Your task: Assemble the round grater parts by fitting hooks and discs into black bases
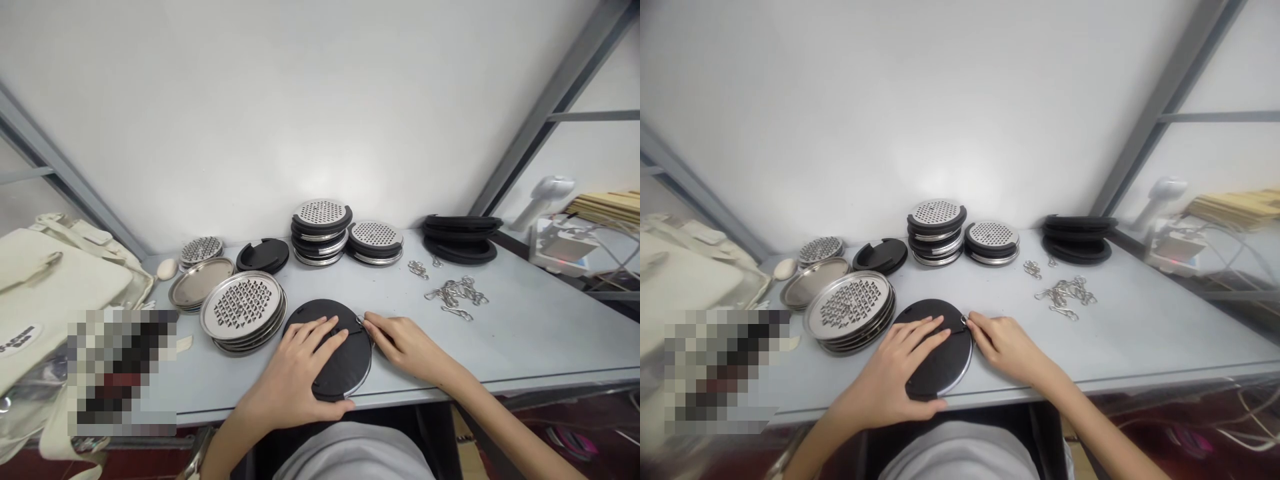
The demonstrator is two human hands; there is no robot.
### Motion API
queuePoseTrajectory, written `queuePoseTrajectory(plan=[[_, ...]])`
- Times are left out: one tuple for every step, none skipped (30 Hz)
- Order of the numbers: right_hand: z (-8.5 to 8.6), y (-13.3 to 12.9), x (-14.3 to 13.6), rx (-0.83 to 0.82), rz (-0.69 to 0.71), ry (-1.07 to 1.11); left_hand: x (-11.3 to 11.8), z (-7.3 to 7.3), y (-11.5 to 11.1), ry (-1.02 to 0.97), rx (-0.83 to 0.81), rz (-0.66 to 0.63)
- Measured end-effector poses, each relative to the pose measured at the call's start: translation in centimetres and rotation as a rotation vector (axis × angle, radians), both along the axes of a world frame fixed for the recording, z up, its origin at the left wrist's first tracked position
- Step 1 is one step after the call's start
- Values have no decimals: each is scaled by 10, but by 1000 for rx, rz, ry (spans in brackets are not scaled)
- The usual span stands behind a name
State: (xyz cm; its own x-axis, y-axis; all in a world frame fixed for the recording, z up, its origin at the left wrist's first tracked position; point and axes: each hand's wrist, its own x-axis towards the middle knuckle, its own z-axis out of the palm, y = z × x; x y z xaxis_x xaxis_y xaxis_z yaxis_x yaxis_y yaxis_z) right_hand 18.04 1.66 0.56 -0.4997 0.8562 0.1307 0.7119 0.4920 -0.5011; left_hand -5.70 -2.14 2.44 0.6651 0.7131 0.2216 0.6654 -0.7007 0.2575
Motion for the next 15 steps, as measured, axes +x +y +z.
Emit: queuePoseTrajectory(plan=[[0,0,0,-1,1,2,0,0,0,3,-2,1],[0,0,0,-2,-1,4,0,1,0,6,-3,2],[0,0,0,-2,-4,5,0,1,0,8,-3,5],[0,0,0,-2,-8,4,0,1,-1,6,-1,6],[0,0,-1,-2,-11,2,0,1,-1,4,1,6],[-1,0,-1,0,-15,-1,0,0,-1,0,3,5],[-1,0,-1,2,-20,-4,0,0,-1,-3,4,2],[-1,0,-1,4,-23,-6,0,0,-1,-5,5,-1],[-1,0,-2,6,-26,-8,0,0,-1,-4,3,-3],[-2,0,-2,8,-27,-10,0,0,-1,-4,1,-5],[-2,0,-2,9,-27,-12,0,-1,-1,-4,-1,-7],[-2,0,-2,10,-27,-14,0,-1,-1,-5,-3,-7],[-2,0,-2,10,-26,-17,0,0,-1,-5,-6,-7],[-2,0,-2,12,-25,-19,0,0,-1,-6,-8,-7],[-2,0,-1,13,-24,-20,0,0,-1,-7,-10,-6]])
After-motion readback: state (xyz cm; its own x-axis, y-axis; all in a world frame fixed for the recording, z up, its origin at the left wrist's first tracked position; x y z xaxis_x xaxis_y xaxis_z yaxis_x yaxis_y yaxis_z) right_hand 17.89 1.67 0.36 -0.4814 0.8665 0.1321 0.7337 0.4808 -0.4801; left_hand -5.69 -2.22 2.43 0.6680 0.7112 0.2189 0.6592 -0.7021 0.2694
